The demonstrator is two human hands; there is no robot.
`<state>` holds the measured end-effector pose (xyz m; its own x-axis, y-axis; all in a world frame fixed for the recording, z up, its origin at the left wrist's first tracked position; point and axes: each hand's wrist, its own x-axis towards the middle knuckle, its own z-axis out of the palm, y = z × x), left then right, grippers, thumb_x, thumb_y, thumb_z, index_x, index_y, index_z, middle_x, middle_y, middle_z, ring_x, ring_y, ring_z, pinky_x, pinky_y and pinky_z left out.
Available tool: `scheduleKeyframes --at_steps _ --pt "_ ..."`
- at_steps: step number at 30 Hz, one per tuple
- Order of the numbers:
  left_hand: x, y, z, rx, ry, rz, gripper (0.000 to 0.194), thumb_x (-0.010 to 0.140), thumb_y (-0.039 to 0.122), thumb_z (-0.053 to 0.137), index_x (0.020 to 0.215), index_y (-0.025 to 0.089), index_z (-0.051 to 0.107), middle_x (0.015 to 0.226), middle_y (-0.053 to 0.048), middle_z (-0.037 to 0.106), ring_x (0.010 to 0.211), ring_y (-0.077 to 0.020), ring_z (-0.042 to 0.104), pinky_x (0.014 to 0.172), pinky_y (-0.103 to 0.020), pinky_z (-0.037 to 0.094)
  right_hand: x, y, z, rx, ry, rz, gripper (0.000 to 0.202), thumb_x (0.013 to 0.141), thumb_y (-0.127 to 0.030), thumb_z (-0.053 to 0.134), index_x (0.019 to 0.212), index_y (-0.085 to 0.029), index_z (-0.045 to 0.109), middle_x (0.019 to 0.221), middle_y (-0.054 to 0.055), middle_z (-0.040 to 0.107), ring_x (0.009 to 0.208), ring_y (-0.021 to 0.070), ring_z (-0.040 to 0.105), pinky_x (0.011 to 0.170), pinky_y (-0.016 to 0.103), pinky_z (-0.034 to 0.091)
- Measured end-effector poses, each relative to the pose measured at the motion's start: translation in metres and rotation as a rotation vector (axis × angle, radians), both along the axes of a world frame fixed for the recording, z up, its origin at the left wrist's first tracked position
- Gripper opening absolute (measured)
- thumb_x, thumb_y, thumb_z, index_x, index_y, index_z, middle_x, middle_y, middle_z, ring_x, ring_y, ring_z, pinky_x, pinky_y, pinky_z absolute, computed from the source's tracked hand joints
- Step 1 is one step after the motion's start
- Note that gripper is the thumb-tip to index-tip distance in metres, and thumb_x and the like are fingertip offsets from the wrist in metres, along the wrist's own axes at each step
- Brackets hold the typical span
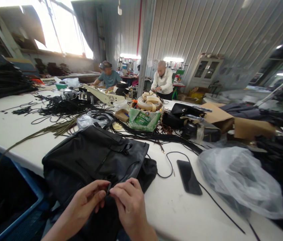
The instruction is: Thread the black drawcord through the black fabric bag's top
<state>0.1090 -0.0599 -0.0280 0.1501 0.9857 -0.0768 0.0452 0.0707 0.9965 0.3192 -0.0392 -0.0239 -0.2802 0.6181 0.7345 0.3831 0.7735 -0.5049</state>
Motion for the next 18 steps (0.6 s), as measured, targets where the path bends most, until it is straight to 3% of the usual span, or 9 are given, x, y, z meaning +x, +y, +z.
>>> scheduleKeyframes --at_steps 3,10,14,18 --pt "-0.003 0.002 0.005 -0.039 -0.023 0.011 0.063 0.097 0.073 0.070 0.117 0.014 0.075 0.073 -0.003 0.071 0.063 -0.0180 0.067 0.055 -0.027 0.054 0.000 0.001 0.001 0.007 -0.017 0.025 0.024 0.108 -0.005 0.062 0.114 -0.025 0.073 0.103 0.001 0.083 0.088 0.0176 0.076 0.092 0.041 0.053" --pt "-0.004 0.000 0.012 -0.224 -0.018 -0.131 0.064 0.094 0.081 0.067 0.093 0.017 0.066 0.075 -0.001 0.066 0.054 -0.0106 0.055 0.048 -0.020 0.042 0.000 0.001 0.003 0.004 -0.045 0.062 0.028 0.107 -0.003 0.059 0.116 -0.025 0.073 0.106 0.001 0.083 0.089 0.0165 0.077 0.097 0.040 0.051" --pt "-0.001 0.001 0.013 -0.214 0.032 -0.141 0.061 0.098 0.081 0.061 0.086 0.022 0.054 0.069 0.006 0.049 0.054 -0.0088 0.043 0.047 -0.019 0.032 -0.001 0.002 0.004 -0.008 -0.049 0.081 0.030 0.107 -0.002 0.058 0.117 -0.026 0.074 0.107 0.001 0.083 0.090 0.0163 0.077 0.096 0.040 0.052" --pt "-0.002 0.000 0.019 -0.169 0.016 -0.181 0.056 0.102 0.075 0.061 0.084 0.024 0.049 0.070 0.007 0.044 0.057 -0.0097 0.036 0.048 -0.019 0.028 -0.001 0.001 0.005 -0.061 -0.041 0.107 0.030 0.108 -0.003 0.055 0.116 -0.027 0.072 0.105 0.000 0.083 0.090 0.0162 0.077 0.099 0.041 0.052"
